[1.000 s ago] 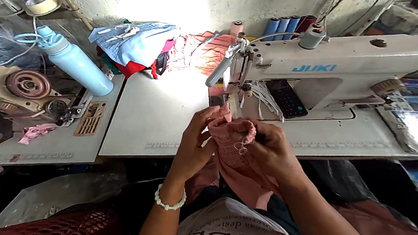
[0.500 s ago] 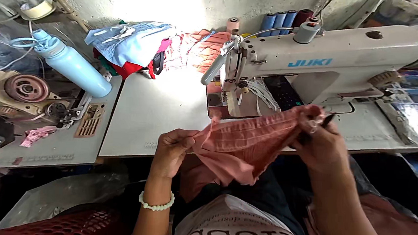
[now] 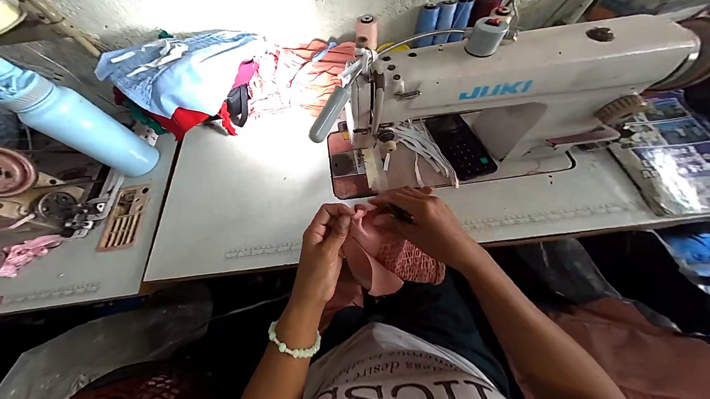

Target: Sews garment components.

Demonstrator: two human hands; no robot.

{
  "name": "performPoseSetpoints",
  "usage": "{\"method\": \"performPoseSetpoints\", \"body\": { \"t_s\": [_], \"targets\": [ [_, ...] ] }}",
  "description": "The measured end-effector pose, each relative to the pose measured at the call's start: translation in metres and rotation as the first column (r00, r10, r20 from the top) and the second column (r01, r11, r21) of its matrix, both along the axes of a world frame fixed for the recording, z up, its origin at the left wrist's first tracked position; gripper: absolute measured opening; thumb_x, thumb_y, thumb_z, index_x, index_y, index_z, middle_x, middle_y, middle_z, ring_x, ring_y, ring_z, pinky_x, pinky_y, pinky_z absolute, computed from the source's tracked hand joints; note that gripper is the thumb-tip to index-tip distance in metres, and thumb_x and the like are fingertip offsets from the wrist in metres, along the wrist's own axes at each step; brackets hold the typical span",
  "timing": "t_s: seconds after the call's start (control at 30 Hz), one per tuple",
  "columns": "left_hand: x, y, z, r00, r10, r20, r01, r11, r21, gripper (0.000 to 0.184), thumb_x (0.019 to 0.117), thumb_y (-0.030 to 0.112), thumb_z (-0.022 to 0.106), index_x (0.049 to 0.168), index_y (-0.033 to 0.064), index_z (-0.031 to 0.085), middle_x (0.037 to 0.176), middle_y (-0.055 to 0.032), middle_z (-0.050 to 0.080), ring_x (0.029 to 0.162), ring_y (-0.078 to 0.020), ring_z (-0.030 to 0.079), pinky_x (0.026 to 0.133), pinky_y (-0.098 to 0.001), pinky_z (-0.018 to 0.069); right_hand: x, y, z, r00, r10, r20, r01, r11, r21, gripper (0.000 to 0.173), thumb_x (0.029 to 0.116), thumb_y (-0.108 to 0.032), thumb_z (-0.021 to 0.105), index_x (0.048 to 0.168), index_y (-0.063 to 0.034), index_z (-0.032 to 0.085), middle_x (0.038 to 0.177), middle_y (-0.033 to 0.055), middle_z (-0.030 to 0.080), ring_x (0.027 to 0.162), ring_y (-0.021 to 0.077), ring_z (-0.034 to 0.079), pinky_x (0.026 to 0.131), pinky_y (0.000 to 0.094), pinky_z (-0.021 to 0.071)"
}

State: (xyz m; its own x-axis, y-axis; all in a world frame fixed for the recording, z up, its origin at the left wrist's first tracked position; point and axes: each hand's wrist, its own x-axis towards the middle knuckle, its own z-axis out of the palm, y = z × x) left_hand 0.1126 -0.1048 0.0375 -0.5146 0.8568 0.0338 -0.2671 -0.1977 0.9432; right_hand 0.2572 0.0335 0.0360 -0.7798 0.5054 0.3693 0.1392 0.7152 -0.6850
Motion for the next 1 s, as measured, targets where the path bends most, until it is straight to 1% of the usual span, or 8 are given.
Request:
{"method": "performPoseSetpoints", "body": {
  "t_s": [0.17,0.23,0.53,0.63,0.7,0.73,0.83,1.0],
  "targets": [
    [-0.006,-0.005,-0.012,0.811,0.083,-0.579,-0.117,0.993,-0.021,0.032,0.0950,0.018,0.067,0.122,0.0012,0.061,0.093,0.0003,0.063,0.085,-0.0037,0.061,0.079,-0.0217,0.0528,-0.011,-0.008,0.001,0.999,0.040,-0.017,-0.042,0.990,-0.138,0.019,0.0904,-0.016,0.074,0.106,-0.0067,0.073,0.088,0.0049,0.070,0.074,0.0120,0.064,0.068,0.0322,0.0543],
    [-0.009,-0.002,-0.013,0.664,0.146,-0.733,-0.204,0.979,0.010,0.023,0.0931,0.018,0.070,0.109,0.0006,0.072,0.086,-0.0010,0.063,0.077,-0.0019,0.058,0.071,-0.0170,0.0502,-0.011,-0.016,0.001,0.999,0.010,-0.042,-0.011,1.000,-0.010,0.023,0.0897,-0.015,0.073,0.110,-0.0051,0.071,0.082,0.0054,0.069,0.068,0.0134,0.063,0.064,0.0310,0.0544],
    [-0.014,-0.003,-0.012,0.784,0.302,-0.543,-0.464,0.866,-0.188,0.027,0.1041,0.017,0.054,0.079,0.0082,0.059,0.063,0.0058,0.054,0.056,0.0007,0.052,0.055,-0.0166,0.0441,0.012,-0.039,0.016,0.996,-0.002,-0.094,0.042,0.903,0.427,0.012,0.0914,-0.008,0.063,0.093,-0.0050,0.074,0.071,0.0086,0.064,0.062,0.0234,0.064,0.050,0.0344,0.0482],
    [-0.014,-0.012,-0.009,0.802,0.174,-0.571,-0.268,0.960,-0.084,0.016,0.1039,0.019,0.055,0.107,0.0050,0.063,0.097,0.0016,0.066,0.080,-0.0002,0.062,0.070,-0.0194,0.0521,0.018,-0.031,0.022,0.994,0.063,-0.092,-0.031,0.947,0.320,0.017,0.0897,-0.016,0.065,0.097,-0.0077,0.077,0.073,0.0048,0.063,0.062,0.0166,0.061,0.052,0.0313,0.0478],
    [-0.022,-0.017,-0.003,0.791,-0.049,-0.610,0.076,0.997,0.019,0.042,0.1069,0.035,0.051,0.135,0.0055,0.057,0.144,-0.0029,0.059,0.121,-0.0042,0.060,0.099,-0.0269,0.0519,0.020,-0.025,0.025,0.990,0.100,-0.102,-0.067,0.954,0.291,0.016,0.0917,-0.020,0.066,0.098,-0.0098,0.078,0.072,0.0014,0.061,0.062,0.0102,0.058,0.054,0.0248,0.0453],
    [-0.025,-0.016,0.001,0.775,-0.137,-0.616,0.206,0.978,0.041,0.051,0.1051,0.045,0.051,0.139,0.0066,0.057,0.146,-0.0012,0.058,0.120,-0.0012,0.061,0.099,-0.0243,0.0524,0.020,-0.024,0.027,0.986,0.124,-0.114,-0.087,0.954,0.286,0.016,0.0931,-0.020,0.066,0.097,-0.0102,0.078,0.073,0.0004,0.060,0.063,0.0079,0.056,0.055,0.0223,0.0443],
    [-0.032,-0.013,0.009,0.750,-0.274,-0.602,0.361,0.932,0.026,0.042,0.0986,0.038,0.065,0.117,0.0011,0.071,0.109,0.0036,0.074,0.098,0.0041,0.067,0.086,-0.0174,0.0559,0.023,-0.023,0.034,0.977,0.165,-0.137,-0.119,0.948,0.295,0.016,0.0917,-0.016,0.064,0.098,-0.0102,0.078,0.074,0.0000,0.060,0.066,0.0057,0.055,0.057,0.0196,0.0424],
    [-0.040,-0.022,0.002,0.720,-0.176,-0.671,0.226,0.974,-0.013,0.032,0.0962,0.029,0.070,0.080,0.0012,0.070,0.071,0.0081,0.063,0.069,0.0105,0.055,0.065,-0.0092,0.0459,0.038,-0.016,0.033,0.973,0.106,-0.203,-0.024,0.929,0.368,0.016,0.0920,-0.012,0.060,0.093,-0.0084,0.076,0.072,0.0007,0.062,0.068,0.0084,0.057,0.060,0.0222,0.0436]
  ]
}}
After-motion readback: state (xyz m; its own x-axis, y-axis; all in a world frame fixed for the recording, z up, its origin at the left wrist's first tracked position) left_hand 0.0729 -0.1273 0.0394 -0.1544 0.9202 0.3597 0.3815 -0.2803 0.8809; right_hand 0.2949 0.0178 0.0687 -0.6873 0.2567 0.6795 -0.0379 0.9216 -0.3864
